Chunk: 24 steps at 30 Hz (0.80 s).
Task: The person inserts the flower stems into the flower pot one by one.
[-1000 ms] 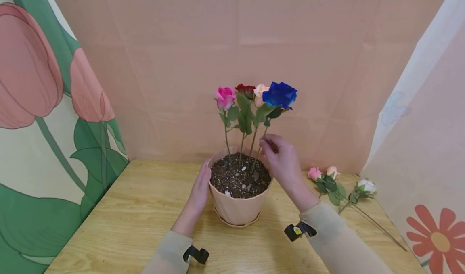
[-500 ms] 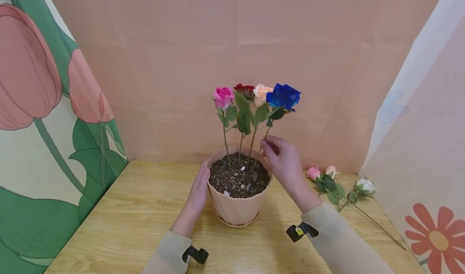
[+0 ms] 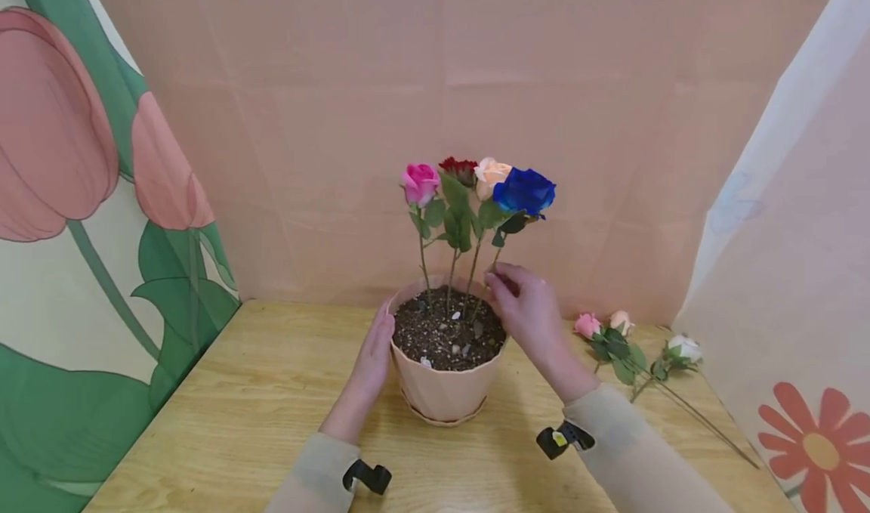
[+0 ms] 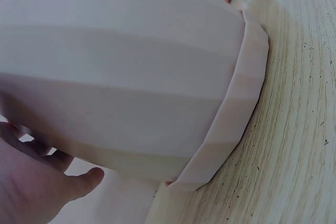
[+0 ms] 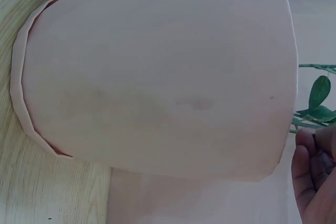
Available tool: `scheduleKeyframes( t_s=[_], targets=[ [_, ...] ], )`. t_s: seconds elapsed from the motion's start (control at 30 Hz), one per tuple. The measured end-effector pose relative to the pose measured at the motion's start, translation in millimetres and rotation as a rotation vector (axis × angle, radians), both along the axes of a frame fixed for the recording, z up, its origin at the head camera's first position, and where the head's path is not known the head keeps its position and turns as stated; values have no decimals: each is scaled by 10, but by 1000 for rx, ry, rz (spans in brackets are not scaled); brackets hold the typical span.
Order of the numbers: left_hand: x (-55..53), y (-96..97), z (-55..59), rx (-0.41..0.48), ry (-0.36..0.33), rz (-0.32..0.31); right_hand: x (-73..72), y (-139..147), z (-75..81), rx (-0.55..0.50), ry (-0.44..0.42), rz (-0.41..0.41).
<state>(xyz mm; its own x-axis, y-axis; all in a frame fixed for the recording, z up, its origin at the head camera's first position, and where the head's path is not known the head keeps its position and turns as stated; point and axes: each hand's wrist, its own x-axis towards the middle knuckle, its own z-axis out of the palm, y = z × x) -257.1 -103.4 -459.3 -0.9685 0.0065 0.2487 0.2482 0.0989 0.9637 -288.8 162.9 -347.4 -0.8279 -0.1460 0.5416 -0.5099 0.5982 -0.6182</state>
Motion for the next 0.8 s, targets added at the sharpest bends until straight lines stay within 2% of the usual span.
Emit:
scheduleKeyframes(
  t_s=[0.27,0.63,0.8],
  targets=[
    [2,-16,0,-6,-9,9,-18,0,-22,3,10,-15],
    [-10,17,-26,-17,-26,8,33,27,-38,-86,-95,-31],
    [-6,13,-27,-17,-31,14,56,43,-52,-103,-113,-53]
  ],
)
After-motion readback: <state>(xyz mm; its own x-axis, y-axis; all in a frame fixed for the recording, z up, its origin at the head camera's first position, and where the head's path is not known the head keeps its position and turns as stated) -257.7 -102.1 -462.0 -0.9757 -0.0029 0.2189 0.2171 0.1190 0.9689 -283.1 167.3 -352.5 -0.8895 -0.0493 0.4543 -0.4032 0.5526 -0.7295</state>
